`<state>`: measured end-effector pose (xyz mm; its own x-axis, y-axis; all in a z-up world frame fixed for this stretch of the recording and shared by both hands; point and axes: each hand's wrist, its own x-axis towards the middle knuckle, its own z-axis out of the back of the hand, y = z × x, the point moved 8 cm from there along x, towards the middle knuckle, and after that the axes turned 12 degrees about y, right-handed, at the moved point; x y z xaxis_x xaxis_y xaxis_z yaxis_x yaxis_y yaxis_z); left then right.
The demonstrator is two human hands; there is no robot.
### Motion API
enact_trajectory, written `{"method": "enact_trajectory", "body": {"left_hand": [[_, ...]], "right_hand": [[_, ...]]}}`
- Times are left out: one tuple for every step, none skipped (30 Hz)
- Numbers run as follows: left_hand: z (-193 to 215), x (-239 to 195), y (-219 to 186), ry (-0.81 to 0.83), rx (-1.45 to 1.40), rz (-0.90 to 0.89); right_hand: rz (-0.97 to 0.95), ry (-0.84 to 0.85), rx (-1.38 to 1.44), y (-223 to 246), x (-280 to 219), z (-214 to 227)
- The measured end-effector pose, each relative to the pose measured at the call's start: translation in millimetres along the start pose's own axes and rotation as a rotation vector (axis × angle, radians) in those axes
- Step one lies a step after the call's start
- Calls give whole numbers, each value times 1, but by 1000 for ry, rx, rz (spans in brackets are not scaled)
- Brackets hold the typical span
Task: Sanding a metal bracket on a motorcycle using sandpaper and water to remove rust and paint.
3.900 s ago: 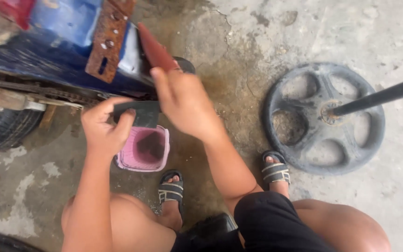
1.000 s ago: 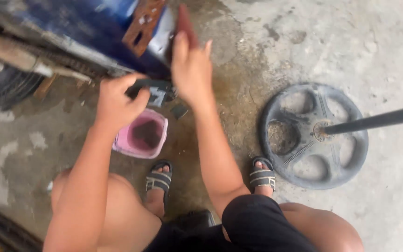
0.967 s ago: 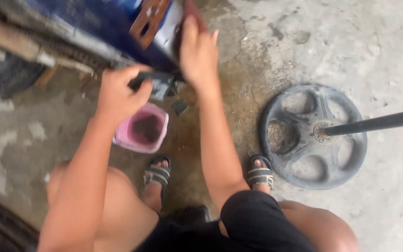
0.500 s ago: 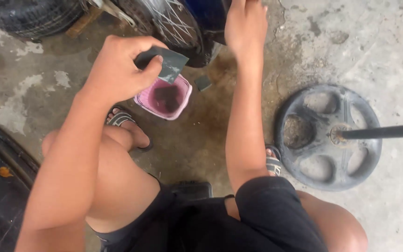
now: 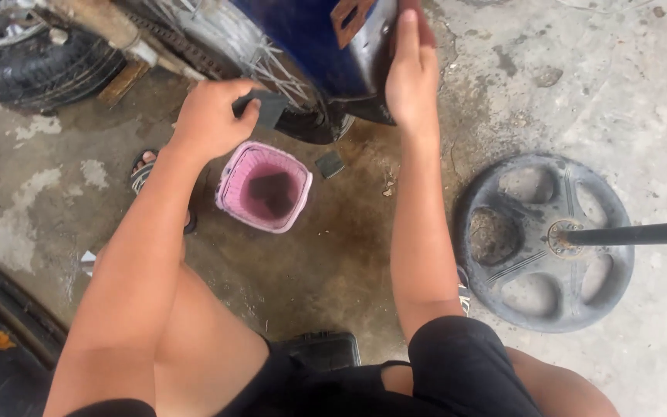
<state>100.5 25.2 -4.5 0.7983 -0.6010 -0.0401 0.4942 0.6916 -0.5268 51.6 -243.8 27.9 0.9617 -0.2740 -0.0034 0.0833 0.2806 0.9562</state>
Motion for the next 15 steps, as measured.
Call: {"method": "enact_trajectory", "body": {"left_hand": [[-4, 10, 2, 22, 63, 8], [-10, 16, 2, 27, 66, -3], [-14, 21, 0, 8, 58, -57], [-19, 23, -2, -9, 51, -104], [-22, 24, -8, -2, 55, -109], [-25, 23, -12, 11, 22, -83], [-28, 22, -15, 24, -11, -58], [-33, 21, -15, 38, -16, -56], [-34, 19, -17, 9, -23, -81], [-31, 22, -21, -28, -24, -117], [-37, 20, -22, -21, -22, -126], [-37, 19, -21, -48, -26, -140], [-37, 18, -20, -75, -31, -154], [-38, 19, -18, -76, -29, -155], [-35, 17, -15, -127, -31, -159]], "right_hand": [[49, 45, 70, 6, 3, 2], [48, 33, 71, 11, -8, 6], [43, 79, -31, 17, -19, 4], [35, 131, -132, 22, -31, -1], [32, 124, -127, 19, -22, 1], [36, 88, -115, 17, -13, 5], [41, 52, -102, 15, -5, 9], [26, 51, -102, 16, -8, 10], [-61, 119, -110, 12, -10, 7], [-138, 177, -116, 10, -9, 6], [-141, 167, -113, 3, -17, 11], [65, 185, -141, 14, -23, 11], [271, 203, -171, 24, -32, 9], [273, 203, -171, 19, -15, 9], [245, 170, -172, 12, 2, 10]]}}
